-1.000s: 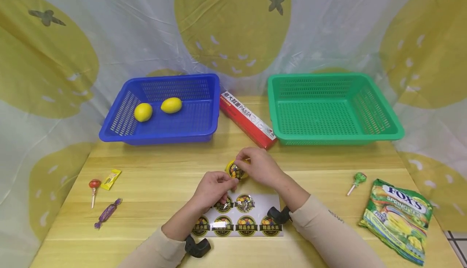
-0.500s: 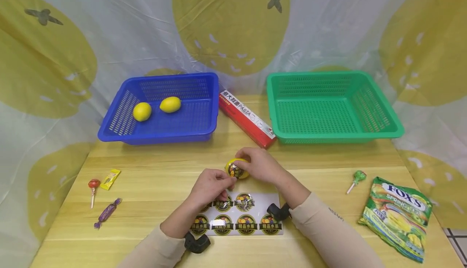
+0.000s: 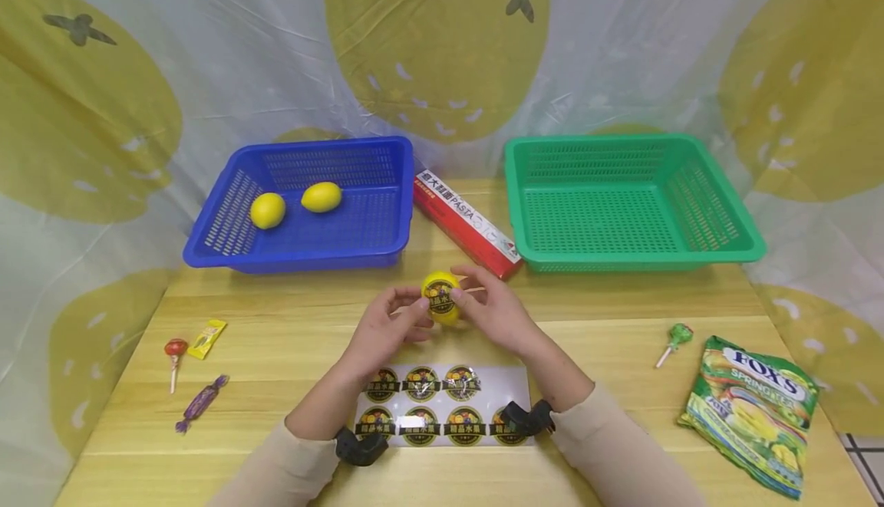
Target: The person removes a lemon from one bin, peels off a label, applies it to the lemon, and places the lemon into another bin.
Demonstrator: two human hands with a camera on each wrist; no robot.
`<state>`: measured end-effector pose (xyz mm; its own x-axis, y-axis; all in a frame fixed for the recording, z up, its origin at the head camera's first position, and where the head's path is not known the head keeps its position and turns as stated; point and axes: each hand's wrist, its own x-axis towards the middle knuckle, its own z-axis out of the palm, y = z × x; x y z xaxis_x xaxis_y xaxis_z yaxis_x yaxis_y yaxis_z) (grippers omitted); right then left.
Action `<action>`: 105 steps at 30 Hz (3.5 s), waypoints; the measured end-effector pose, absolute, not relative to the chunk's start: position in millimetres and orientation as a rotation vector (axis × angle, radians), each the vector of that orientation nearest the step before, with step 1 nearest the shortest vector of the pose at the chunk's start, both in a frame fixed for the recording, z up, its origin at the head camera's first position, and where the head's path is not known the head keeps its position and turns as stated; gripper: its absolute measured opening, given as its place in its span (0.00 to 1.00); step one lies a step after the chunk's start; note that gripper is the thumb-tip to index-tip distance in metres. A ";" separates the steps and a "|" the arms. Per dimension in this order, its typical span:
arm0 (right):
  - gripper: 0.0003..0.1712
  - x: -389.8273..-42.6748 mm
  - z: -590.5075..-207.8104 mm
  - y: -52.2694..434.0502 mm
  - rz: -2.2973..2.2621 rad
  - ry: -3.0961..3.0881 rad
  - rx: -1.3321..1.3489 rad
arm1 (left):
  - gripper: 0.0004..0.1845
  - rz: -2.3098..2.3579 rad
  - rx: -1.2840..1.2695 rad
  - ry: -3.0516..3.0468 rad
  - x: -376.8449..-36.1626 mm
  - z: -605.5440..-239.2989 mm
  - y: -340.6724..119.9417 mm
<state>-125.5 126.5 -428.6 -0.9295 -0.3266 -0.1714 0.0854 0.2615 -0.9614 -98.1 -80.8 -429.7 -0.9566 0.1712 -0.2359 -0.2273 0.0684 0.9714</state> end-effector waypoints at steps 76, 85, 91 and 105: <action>0.19 -113.8 -420.8 97.0 -1.878 2.473 -0.341 | 0.33 1.761 0.131 2.573 -113.5 -414.7 -79.1; 0.33 -112.3 -422.7 95.1 -1.868 2.656 -0.655 | 0.23 1.773 0.304 2.556 -110.2 -410.1 -74.6; 0.22 -116.3 -415.4 106.5 -1.875 2.464 -0.450 | 0.29 1.691 0.308 2.477 -113.2 -408.4 -80.4; 0.32 -124.4 -410.7 116.1 -1.752 2.541 -0.213 | 0.33 1.898 0.323 2.145 -116.1 -406.8 -80.1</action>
<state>-124.4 116.1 -410.7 -0.9894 -0.1403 0.0384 -0.0857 0.3493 -0.9331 -116.1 -80.1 -406.8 -0.9419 0.3327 -0.0455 -0.0047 0.1223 0.9925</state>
